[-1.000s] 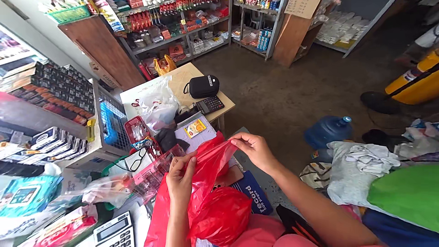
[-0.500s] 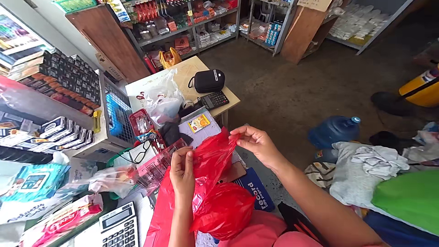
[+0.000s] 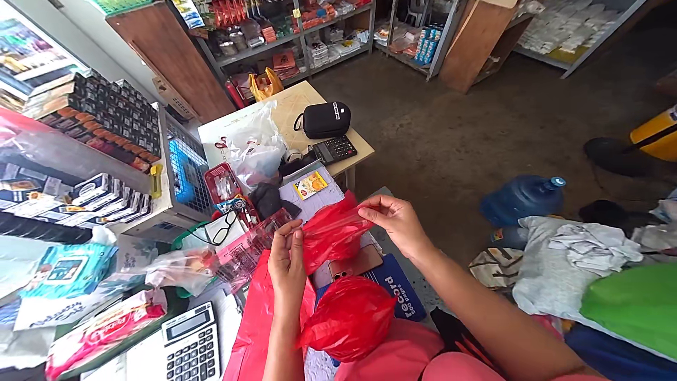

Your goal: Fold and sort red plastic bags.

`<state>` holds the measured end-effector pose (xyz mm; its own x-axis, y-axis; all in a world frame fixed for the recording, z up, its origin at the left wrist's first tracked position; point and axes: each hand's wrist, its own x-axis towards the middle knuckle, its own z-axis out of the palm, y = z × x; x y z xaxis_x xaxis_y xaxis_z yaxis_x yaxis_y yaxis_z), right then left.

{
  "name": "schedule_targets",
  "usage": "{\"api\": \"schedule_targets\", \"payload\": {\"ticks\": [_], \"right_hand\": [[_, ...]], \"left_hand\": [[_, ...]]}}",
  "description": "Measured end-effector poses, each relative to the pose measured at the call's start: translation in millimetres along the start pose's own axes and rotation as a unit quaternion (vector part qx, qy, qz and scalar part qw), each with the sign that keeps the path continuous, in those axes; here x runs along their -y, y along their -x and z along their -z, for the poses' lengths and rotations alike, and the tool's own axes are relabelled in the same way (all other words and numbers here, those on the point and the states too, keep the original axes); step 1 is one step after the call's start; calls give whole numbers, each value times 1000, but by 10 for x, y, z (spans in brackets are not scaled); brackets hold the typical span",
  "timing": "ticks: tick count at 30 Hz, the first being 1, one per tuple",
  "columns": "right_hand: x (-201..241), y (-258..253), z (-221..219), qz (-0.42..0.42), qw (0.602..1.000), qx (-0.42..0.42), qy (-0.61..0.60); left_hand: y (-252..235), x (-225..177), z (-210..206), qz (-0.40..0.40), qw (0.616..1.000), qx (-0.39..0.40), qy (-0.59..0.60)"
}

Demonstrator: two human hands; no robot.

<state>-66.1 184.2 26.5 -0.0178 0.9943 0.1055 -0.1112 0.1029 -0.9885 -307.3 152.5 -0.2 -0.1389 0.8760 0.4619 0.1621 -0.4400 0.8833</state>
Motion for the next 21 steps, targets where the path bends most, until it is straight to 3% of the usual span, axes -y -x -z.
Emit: {"api": "schedule_targets", "payload": {"ticks": [4, 7, 12, 21], "right_hand": [[-118, 17, 29, 69, 994, 3, 81], [-155, 32, 19, 113, 982, -10, 153], [-189, -3, 33, 154, 959, -16, 239], [-189, -29, 51, 121, 979, -16, 166]], "left_hand": [[56, -5, 123, 38, 990, 87, 101], [102, -6, 142, 58, 987, 100, 113], [130, -19, 172, 66, 995, 41, 60], [142, 6, -6, 123, 984, -91, 93]]}}
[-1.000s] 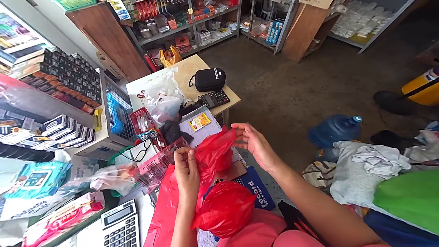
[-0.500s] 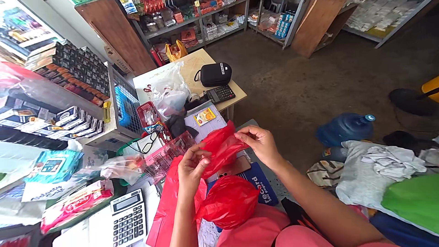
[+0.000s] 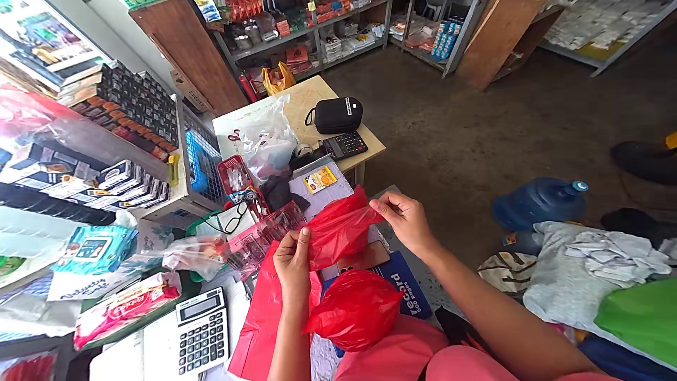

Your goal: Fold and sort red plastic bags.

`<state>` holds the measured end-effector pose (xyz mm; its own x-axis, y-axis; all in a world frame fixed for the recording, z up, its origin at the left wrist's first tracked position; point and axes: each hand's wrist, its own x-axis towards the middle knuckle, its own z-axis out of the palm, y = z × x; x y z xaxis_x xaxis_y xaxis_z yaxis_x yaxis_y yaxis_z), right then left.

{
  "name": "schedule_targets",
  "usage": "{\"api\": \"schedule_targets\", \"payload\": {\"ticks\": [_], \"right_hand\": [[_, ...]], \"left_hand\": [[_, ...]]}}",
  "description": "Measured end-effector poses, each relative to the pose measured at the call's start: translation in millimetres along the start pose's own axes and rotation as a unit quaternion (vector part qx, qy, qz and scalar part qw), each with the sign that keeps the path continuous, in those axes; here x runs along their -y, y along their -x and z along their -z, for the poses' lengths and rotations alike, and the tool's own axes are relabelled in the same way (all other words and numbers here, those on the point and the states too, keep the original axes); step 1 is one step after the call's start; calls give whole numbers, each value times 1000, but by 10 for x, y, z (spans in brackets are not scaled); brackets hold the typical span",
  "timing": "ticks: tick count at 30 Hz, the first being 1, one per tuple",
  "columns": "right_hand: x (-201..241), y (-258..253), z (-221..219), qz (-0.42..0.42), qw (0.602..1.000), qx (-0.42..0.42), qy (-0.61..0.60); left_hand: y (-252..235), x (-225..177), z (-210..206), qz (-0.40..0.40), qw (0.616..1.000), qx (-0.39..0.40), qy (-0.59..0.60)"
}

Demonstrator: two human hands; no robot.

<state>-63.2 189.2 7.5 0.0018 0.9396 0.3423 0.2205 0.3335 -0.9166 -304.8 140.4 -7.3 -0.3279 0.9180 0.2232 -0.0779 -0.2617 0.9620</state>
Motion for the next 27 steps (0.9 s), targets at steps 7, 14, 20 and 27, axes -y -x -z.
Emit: {"api": "schedule_targets", "payload": {"ticks": [7, 14, 20, 27], "right_hand": [[-17, 82, -14, -123, 915, 110, -368], [-141, 69, 46, -53, 917, 355, -176], [-101, 33, 79, -116, 823, 256, -493], [-140, 141, -100, -199, 793, 183, -546]], "left_hand": [[44, 342, 63, -92, 990, 20, -109], [60, 141, 124, -127, 986, 46, -100], [43, 185, 220, -36, 996, 75, 15], [29, -93, 140, 107, 983, 31, 147]]}}
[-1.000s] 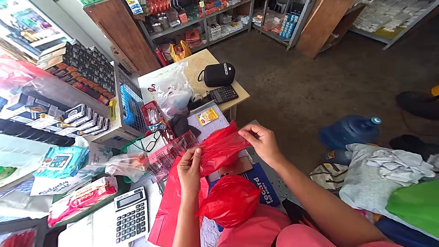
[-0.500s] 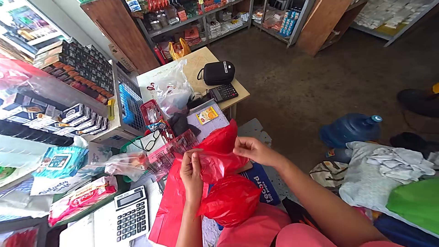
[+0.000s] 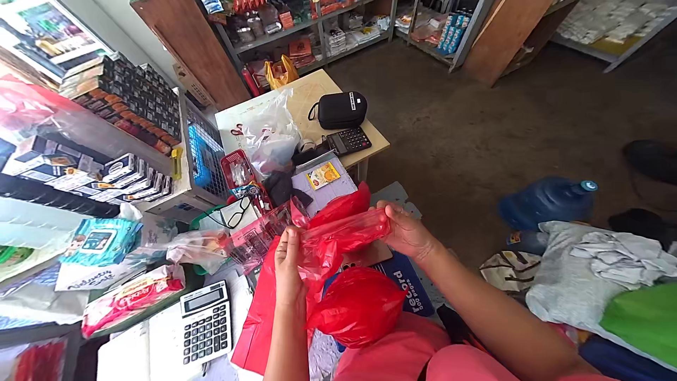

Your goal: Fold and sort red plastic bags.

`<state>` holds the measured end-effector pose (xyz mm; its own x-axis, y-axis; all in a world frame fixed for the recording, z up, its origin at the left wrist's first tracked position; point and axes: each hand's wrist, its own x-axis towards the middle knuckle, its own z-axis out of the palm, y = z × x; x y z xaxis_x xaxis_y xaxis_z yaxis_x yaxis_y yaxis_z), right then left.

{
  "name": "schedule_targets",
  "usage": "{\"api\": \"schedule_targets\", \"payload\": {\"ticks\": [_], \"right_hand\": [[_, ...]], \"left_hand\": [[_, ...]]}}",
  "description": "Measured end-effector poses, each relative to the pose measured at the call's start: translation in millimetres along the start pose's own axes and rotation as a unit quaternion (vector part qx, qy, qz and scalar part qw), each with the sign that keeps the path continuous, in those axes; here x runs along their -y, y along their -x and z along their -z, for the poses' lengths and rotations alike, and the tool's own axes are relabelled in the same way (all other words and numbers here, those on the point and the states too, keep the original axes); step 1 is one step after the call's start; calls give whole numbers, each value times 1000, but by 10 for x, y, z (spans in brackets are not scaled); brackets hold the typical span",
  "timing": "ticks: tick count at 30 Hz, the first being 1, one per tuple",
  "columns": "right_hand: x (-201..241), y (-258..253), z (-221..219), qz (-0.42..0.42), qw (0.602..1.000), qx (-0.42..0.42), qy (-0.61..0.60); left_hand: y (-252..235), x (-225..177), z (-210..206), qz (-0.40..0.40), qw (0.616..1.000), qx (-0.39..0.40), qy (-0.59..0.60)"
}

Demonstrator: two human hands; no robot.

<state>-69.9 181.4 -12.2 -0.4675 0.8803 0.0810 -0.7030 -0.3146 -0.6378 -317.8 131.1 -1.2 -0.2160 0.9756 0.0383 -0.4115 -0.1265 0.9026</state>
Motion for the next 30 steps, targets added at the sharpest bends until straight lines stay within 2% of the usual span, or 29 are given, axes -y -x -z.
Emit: {"api": "schedule_targets", "payload": {"ticks": [3, 5, 8, 11, 13, 14, 16, 17, 18, 19, 21, 24, 26, 27, 28, 30], "right_hand": [[1, -1, -43, 22, 999, -27, 4], [19, -21, -51, 41, 997, -55, 38], [26, -42, -35, 58, 991, -74, 96], [50, -31, -38, 81, 986, -90, 119], [82, -19, -41, 100, 981, -81, 148], [101, -15, -54, 111, 978, -65, 165], [158, 5, -98, 126, 971, -14, 204], [192, 16, -134, 131, 966, 17, 223], [227, 24, -181, 135, 961, 47, 235], [256, 28, -233, 141, 958, 76, 239], [313, 36, -359, 150, 952, 123, 235], [415, 39, -539, 159, 948, 156, 228], [468, 38, -609, 143, 964, 114, 191], [483, 29, -624, 120, 975, 74, 169], [489, 9, -620, 89, 983, 24, 156], [456, -79, -564, 25, 982, -99, 162]], "left_hand": [[-33, 76, 83, 36, 990, 80, -107], [-6, 104, 135, 56, 974, 163, -148], [63, 160, 202, 44, 949, 239, -199], [86, 176, 339, -14, 940, 256, -226], [107, 74, 396, -82, 928, 241, -271], [125, -7, 396, -137, 910, 220, -325], [177, -247, 353, -245, 839, 181, -451], [201, -380, 333, -280, 807, 181, -488], [213, -494, 318, -298, 791, 194, -498], [215, -570, 306, -305, 790, 213, -488], [210, -640, 259, -277, 820, 251, -434], [302, -658, 142, -159, 907, 289, -264], [404, -684, 35, -37, 943, 330, -36], [415, -673, -2, 14, 939, 341, 40], [393, -638, -26, 42, 942, 329, 51], [279, -493, -53, 24, 974, 213, -67]]}}
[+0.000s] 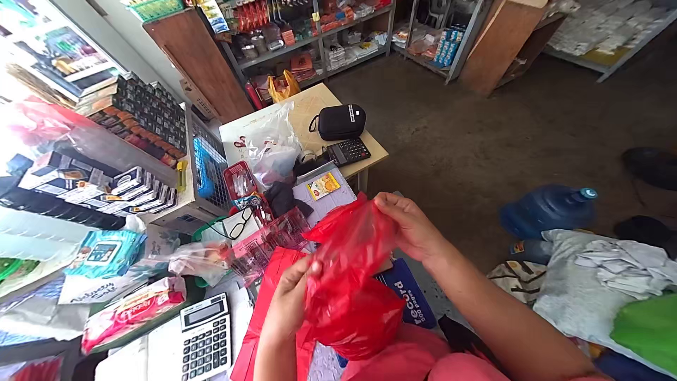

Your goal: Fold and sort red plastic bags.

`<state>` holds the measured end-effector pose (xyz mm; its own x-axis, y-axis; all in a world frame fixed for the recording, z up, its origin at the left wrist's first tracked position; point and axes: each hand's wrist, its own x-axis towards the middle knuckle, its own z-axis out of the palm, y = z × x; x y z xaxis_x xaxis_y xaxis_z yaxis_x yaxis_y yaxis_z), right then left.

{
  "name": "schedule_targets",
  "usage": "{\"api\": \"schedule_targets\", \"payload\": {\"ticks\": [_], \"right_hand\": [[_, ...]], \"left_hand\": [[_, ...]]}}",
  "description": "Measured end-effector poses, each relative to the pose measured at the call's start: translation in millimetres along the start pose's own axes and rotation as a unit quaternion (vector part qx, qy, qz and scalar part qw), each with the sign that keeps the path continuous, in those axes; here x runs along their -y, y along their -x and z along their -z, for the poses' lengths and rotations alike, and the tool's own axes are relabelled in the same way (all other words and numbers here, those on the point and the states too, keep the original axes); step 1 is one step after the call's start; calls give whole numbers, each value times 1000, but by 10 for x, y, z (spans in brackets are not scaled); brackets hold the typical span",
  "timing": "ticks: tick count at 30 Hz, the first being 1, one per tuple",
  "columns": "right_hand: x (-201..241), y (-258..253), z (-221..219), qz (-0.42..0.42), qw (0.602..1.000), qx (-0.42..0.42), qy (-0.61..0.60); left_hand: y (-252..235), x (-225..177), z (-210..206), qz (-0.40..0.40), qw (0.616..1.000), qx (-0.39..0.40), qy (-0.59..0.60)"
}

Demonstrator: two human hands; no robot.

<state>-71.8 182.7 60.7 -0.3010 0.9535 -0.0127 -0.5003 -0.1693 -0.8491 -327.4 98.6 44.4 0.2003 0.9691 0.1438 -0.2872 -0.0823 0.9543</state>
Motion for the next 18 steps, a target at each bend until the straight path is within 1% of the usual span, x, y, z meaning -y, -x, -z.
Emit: {"api": "schedule_targets", "payload": {"ticks": [1, 2, 3, 4, 5, 7, 9, 10, 12, 14, 18], "right_hand": [[-53, -62, 32, -33, 998, -51, 10], [-119, -116, 81, -60, 994, -91, 15], [-182, -159, 133, -78, 990, -117, 16], [-234, -194, 178, -88, 988, -130, 13], [-271, -225, 211, -94, 987, -131, 12], [-308, -281, 246, -101, 987, -124, 22], [-335, -355, 258, -87, 986, -135, 44], [-344, -400, 266, -74, 986, -141, 58], [-355, -485, 272, -50, 984, -145, 87], [-385, -545, 287, -20, 981, -143, 126], [-533, -684, 353, 19, 963, -162, 214]], "left_hand": [[-91, 103, 39, -18, 995, -55, -79], [-177, 208, 100, -47, 985, -87, -141], [-244, 294, 159, -80, 976, -109, -171], [-287, 340, 198, -97, 976, -121, -152], [-317, 355, 211, -95, 982, -126, -104], [-361, 366, 186, -51, 992, -117, 16], [-412, 419, 160, 4, 988, -124, 90], [-447, 460, 164, 24, 986, -135, 94], [-517, 546, 172, 45, 984, -170, 39], [-550, 655, 182, 29, 978, -205, -35], [-579, 844, 153, -15, 958, -275, -84]]}}
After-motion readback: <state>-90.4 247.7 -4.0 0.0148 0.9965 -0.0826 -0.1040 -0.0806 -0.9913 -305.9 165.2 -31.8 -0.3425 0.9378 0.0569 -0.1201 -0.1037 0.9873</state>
